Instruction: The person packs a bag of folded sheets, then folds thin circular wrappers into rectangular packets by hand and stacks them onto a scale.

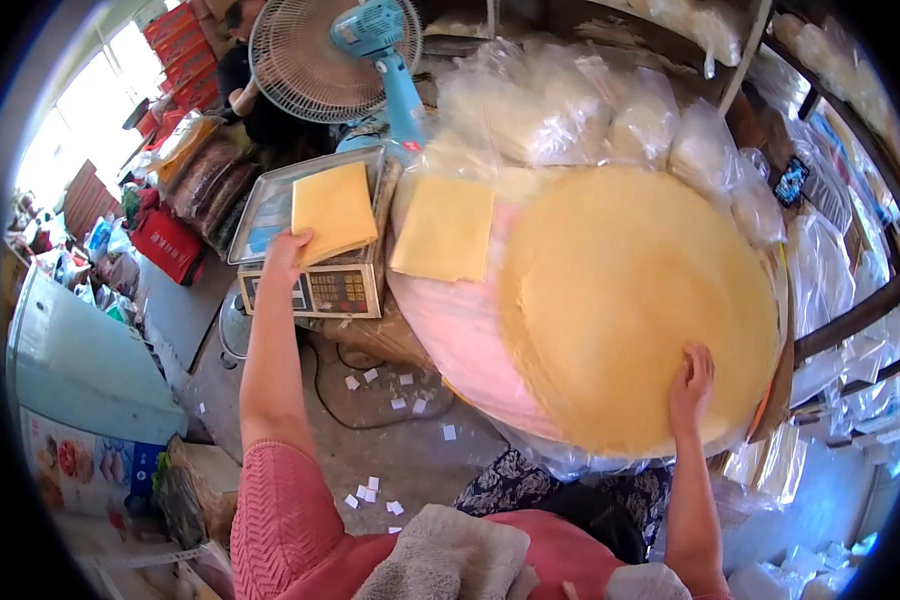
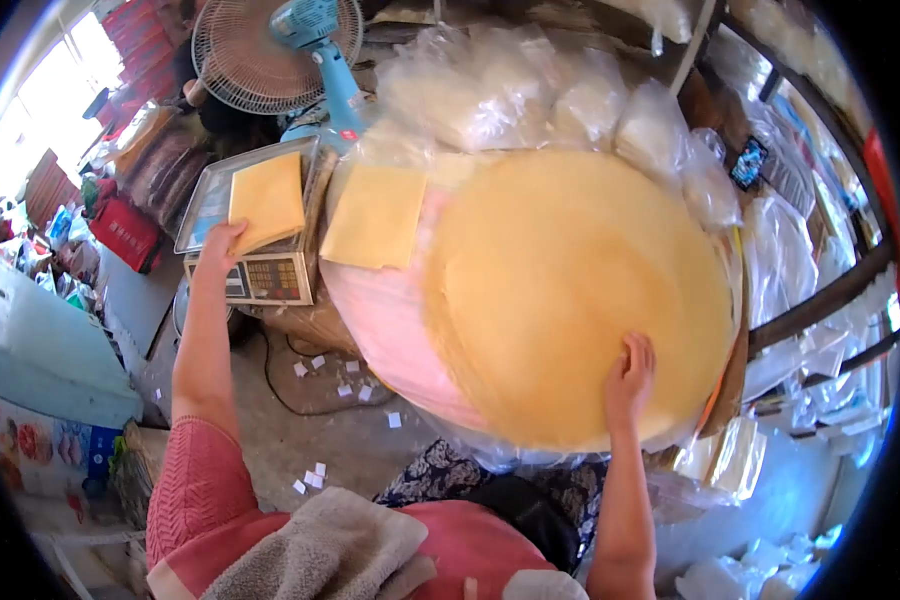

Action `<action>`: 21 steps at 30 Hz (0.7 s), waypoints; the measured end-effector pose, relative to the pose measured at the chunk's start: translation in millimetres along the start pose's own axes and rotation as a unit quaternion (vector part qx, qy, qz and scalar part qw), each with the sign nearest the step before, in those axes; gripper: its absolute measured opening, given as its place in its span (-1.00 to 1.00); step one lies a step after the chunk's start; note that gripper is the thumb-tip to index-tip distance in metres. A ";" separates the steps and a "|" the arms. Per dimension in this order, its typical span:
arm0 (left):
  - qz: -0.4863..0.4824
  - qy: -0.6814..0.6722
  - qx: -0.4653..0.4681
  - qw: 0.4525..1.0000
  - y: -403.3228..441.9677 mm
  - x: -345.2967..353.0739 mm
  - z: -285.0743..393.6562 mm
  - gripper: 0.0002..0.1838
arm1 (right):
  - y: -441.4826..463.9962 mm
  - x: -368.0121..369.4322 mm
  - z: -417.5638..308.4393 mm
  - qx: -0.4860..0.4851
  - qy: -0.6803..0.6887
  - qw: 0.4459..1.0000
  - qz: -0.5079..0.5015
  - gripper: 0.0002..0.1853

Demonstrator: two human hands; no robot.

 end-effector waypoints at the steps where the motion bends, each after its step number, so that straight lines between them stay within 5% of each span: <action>1: -0.014 0.014 0.016 1.000 30.2 -20.9 -23.3 -0.70 | 1.7 2.1 2.0 -0.005 -0.007 1.000 0.002 -0.68; 4: 0.012 0.215 0.049 0.975 48.2 -42.0 -20.1 -0.76 | 2.2 8.6 14.6 -0.033 -0.041 0.998 0.017 -0.61; 5: -0.017 0.190 0.090 0.977 83.9 -65.8 -46.9 -0.77 | 1.9 10.6 16.5 -0.044 -0.034 0.998 0.016 -0.62; 8: 0.029 0.438 0.240 0.866 104.0 -74.3 -37.0 -0.66 | -4.9 10.6 3.5 -0.066 -0.098 0.993 0.006 -0.65; 10: 0.048 0.466 0.356 0.808 69.0 -43.4 -11.3 -0.60 | -18.2 14.0 -1.6 -0.094 -0.092 0.991 -0.036 -0.62; 12: 0.051 0.378 0.475 0.793 -29.6 24.5 29.6 -0.56 | -43.3 5.2 -26.9 -0.145 -0.088 0.981 -0.098 -0.56; 16: -0.078 0.340 0.371 0.861 -158.4 123.0 39.4 -0.54 | -69.7 -17.0 -66.5 -0.215 -0.077 0.957 -0.177 -0.53; 21: -0.229 0.266 0.448 0.822 -266.3 194.9 4.5 -0.60 | -70.4 -13.0 -60.0 -0.241 -0.068 0.952 -0.177 -0.76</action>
Point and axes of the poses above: each hand's wrist, its own y-axis towards the middle knuckle, its own x-axis out of the palm, z = x × y, the point moved 6 cm from there along y, towards the middle knuckle, and after that the axes turned 13 degrees about x, right-handed, at the moved point
